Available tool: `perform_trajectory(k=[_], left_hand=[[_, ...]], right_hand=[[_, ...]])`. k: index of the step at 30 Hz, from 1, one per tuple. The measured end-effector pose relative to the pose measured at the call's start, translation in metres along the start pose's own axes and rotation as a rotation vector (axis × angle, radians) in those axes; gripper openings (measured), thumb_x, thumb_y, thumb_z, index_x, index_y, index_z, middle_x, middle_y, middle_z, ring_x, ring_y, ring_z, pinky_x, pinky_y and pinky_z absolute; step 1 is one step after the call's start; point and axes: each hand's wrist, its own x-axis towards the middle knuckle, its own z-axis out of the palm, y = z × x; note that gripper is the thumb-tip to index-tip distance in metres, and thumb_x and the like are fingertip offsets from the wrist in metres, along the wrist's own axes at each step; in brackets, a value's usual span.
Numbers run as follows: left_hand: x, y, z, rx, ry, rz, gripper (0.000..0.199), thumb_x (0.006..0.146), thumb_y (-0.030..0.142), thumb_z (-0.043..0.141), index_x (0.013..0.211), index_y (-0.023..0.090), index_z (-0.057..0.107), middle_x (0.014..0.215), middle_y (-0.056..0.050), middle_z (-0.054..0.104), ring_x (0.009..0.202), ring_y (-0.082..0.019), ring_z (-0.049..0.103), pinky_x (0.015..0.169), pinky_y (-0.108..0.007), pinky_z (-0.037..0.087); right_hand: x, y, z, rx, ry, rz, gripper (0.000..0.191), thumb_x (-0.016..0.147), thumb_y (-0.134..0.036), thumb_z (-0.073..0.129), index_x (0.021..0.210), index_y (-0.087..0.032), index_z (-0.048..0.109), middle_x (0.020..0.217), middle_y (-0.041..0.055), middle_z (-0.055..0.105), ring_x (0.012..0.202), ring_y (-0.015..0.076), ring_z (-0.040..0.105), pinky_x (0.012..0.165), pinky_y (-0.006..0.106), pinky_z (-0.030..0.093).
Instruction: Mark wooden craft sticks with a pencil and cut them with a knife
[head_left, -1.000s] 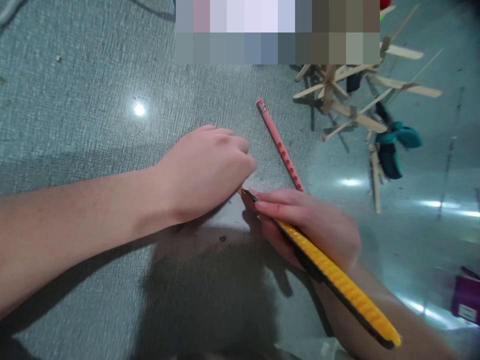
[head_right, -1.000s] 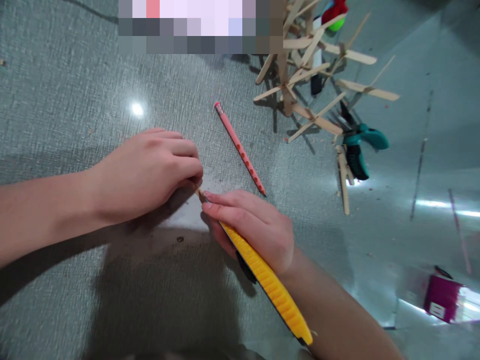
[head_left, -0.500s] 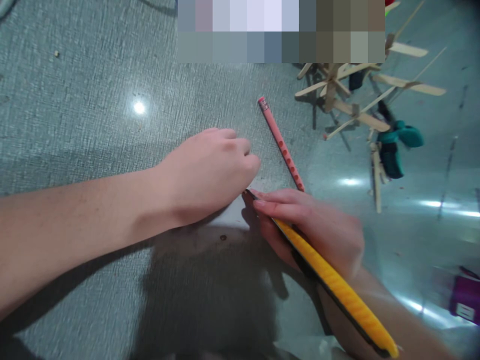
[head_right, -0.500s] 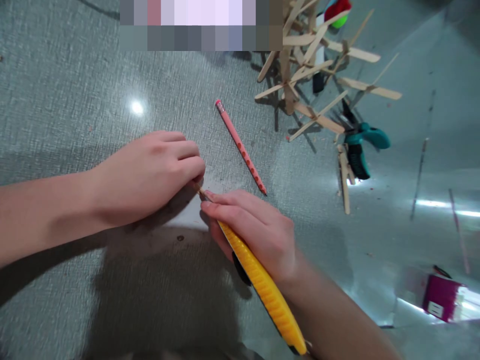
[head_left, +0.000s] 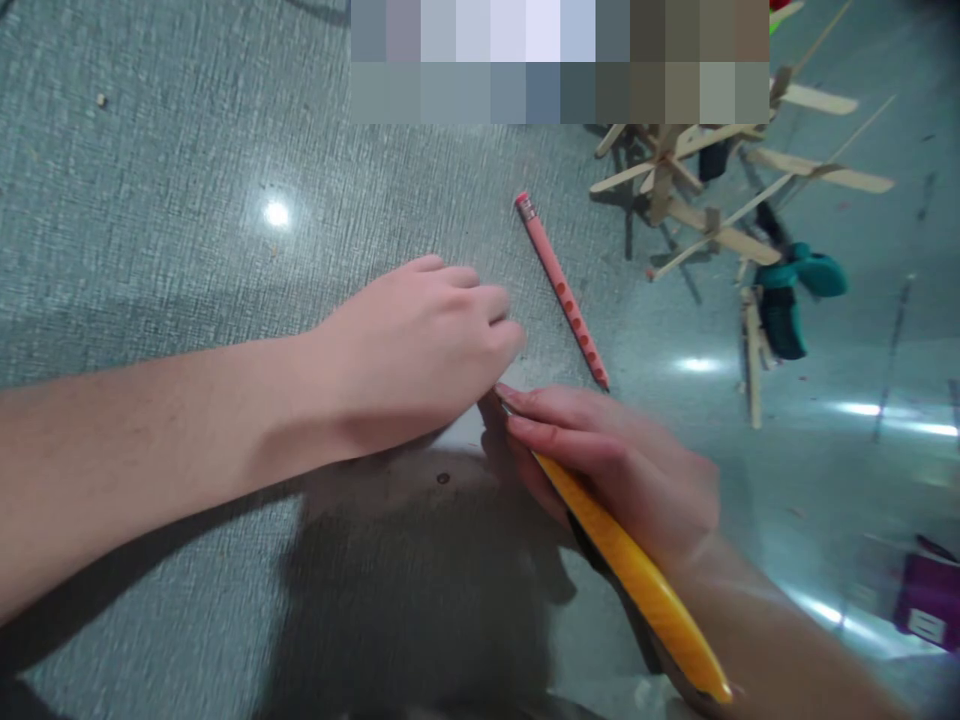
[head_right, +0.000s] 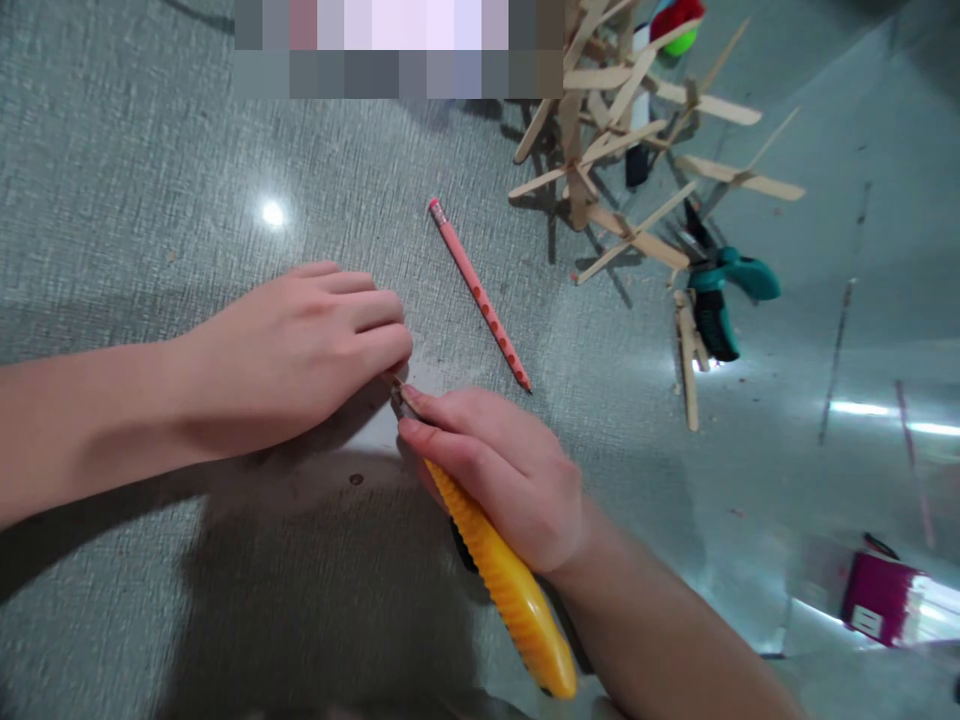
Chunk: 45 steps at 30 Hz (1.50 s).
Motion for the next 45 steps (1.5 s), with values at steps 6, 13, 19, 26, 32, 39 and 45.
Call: perform_trajectory(k=[6, 13, 19, 26, 32, 39, 45], left_hand=[[0.001, 0.004, -0.003, 0.063, -0.015, 0.015, 0.023, 0.101, 0.02, 0.05, 0.087, 0.017, 0.068, 0.09, -0.007, 0.07, 0.09, -0.024, 0.066, 0.079, -0.036, 0.047], [0.007, 0.004, -0.005, 0.104, -0.083, 0.025, 0.024, 0.097, 0.012, 0.05, 0.088, 0.016, 0.072, 0.092, -0.007, 0.072, 0.09, -0.024, 0.069, 0.08, -0.036, 0.048], [0.007, 0.004, -0.006, 0.11, -0.074, 0.052, 0.026, 0.097, 0.009, 0.048, 0.088, 0.016, 0.072, 0.092, -0.007, 0.072, 0.089, -0.023, 0.069, 0.084, -0.035, 0.049], [0.005, 0.005, -0.008, 0.03, -0.102, -0.023, 0.023, 0.095, 0.012, 0.051, 0.087, 0.018, 0.072, 0.094, -0.006, 0.073, 0.089, -0.025, 0.068, 0.08, -0.035, 0.049], [0.004, 0.006, -0.009, -0.003, -0.117, -0.046, 0.025, 0.097, 0.01, 0.051, 0.094, 0.019, 0.074, 0.103, -0.006, 0.074, 0.096, -0.023, 0.068, 0.086, -0.035, 0.049], [0.004, 0.004, -0.008, 0.018, -0.105, -0.048, 0.021, 0.096, 0.012, 0.056, 0.093, 0.018, 0.076, 0.096, -0.003, 0.075, 0.09, -0.021, 0.067, 0.082, -0.033, 0.047], [0.003, 0.002, -0.006, -0.005, -0.083, -0.04, 0.019, 0.095, 0.011, 0.058, 0.09, 0.018, 0.075, 0.094, -0.004, 0.075, 0.089, -0.022, 0.067, 0.081, -0.033, 0.047]], right_hand=[[0.003, -0.005, -0.002, -0.034, -0.052, -0.029, 0.033, 0.093, -0.009, 0.071, 0.119, -0.028, 0.069, 0.106, 0.0011, 0.08, 0.099, 0.0238, 0.078, 0.081, 0.035, 0.063], [0.008, -0.004, -0.004, -0.044, -0.057, -0.008, 0.02, 0.097, -0.015, 0.069, 0.109, -0.03, 0.068, 0.108, 0.0001, 0.08, 0.091, 0.0216, 0.078, 0.07, 0.031, 0.061], [0.007, -0.01, -0.004, -0.077, -0.039, -0.009, 0.022, 0.095, -0.01, 0.07, 0.108, -0.028, 0.069, 0.11, 0.0016, 0.079, 0.092, 0.021, 0.078, 0.078, 0.031, 0.062], [0.01, -0.01, -0.004, -0.084, -0.096, -0.089, 0.027, 0.097, -0.013, 0.066, 0.115, -0.033, 0.068, 0.103, 0.0014, 0.079, 0.085, 0.0222, 0.077, 0.073, 0.034, 0.062], [0.011, -0.009, -0.003, -0.101, -0.096, -0.13, 0.024, 0.099, -0.015, 0.062, 0.117, -0.03, 0.068, 0.091, 0.0023, 0.077, 0.082, 0.0226, 0.075, 0.067, 0.034, 0.059], [0.011, -0.01, -0.005, -0.086, -0.147, -0.091, 0.022, 0.102, -0.016, 0.053, 0.116, -0.025, 0.068, 0.093, 0.0053, 0.075, 0.08, 0.023, 0.072, 0.069, 0.035, 0.056], [0.017, -0.012, -0.006, 0.034, -0.165, 0.036, 0.017, 0.103, -0.024, 0.051, 0.107, -0.028, 0.067, 0.087, 0.0035, 0.076, 0.073, 0.0228, 0.072, 0.062, 0.035, 0.056]])
